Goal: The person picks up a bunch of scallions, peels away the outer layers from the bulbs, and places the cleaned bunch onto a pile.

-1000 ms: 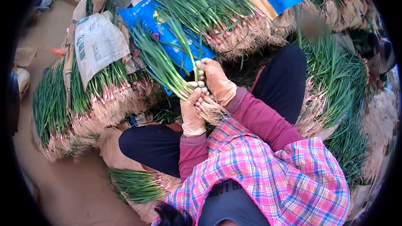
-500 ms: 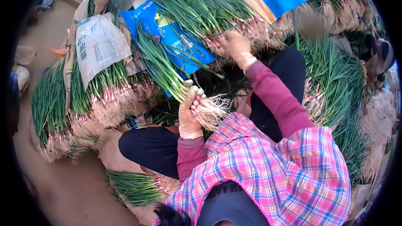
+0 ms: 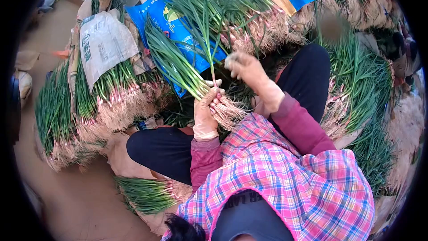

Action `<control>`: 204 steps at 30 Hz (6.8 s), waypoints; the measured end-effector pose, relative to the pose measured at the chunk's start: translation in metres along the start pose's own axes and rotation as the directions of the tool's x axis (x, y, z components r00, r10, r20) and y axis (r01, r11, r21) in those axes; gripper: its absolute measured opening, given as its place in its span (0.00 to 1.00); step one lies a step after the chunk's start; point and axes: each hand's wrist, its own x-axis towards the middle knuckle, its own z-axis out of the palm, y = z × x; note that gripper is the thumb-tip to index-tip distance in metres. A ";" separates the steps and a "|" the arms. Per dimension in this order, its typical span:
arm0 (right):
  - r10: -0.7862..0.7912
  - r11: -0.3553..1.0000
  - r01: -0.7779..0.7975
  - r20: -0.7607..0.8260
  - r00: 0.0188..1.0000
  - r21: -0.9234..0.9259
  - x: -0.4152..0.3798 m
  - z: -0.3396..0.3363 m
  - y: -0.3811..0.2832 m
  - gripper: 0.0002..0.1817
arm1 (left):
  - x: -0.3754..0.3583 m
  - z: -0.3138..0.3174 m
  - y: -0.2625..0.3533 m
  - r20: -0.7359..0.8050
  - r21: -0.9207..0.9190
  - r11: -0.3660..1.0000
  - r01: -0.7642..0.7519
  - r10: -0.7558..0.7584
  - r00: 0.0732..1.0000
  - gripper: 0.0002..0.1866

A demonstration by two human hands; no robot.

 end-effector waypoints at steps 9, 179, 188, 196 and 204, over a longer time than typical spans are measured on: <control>0.317 0.366 -0.473 0.370 0.873 0.802 0.054 0.055 0.051 0.03 | -0.010 -0.008 0.001 -0.040 -0.097 0.995 -0.006 0.002 0.999 0.11; -0.132 0.649 0.583 0.682 0.719 -0.489 0.019 0.053 0.071 0.05 | -0.043 -0.005 0.039 0.163 -0.438 0.883 -0.171 0.265 0.951 0.19; -0.358 0.109 0.040 -0.001 0.934 -0.993 0.169 0.005 0.023 0.13 | -0.035 -0.008 0.028 0.114 -0.391 0.918 -0.069 0.122 0.986 0.19; -0.368 0.810 0.327 0.011 0.930 -0.488 0.017 0.028 0.023 0.11 | -0.013 -0.004 0.013 -0.039 -0.287 0.955 -0.074 0.066 0.997 0.19; 0.301 0.789 -0.443 0.362 0.882 0.425 0.031 0.036 0.046 0.09 | -0.009 -0.015 0.001 -0.041 -0.145 0.989 0.006 -0.012 0.999 0.19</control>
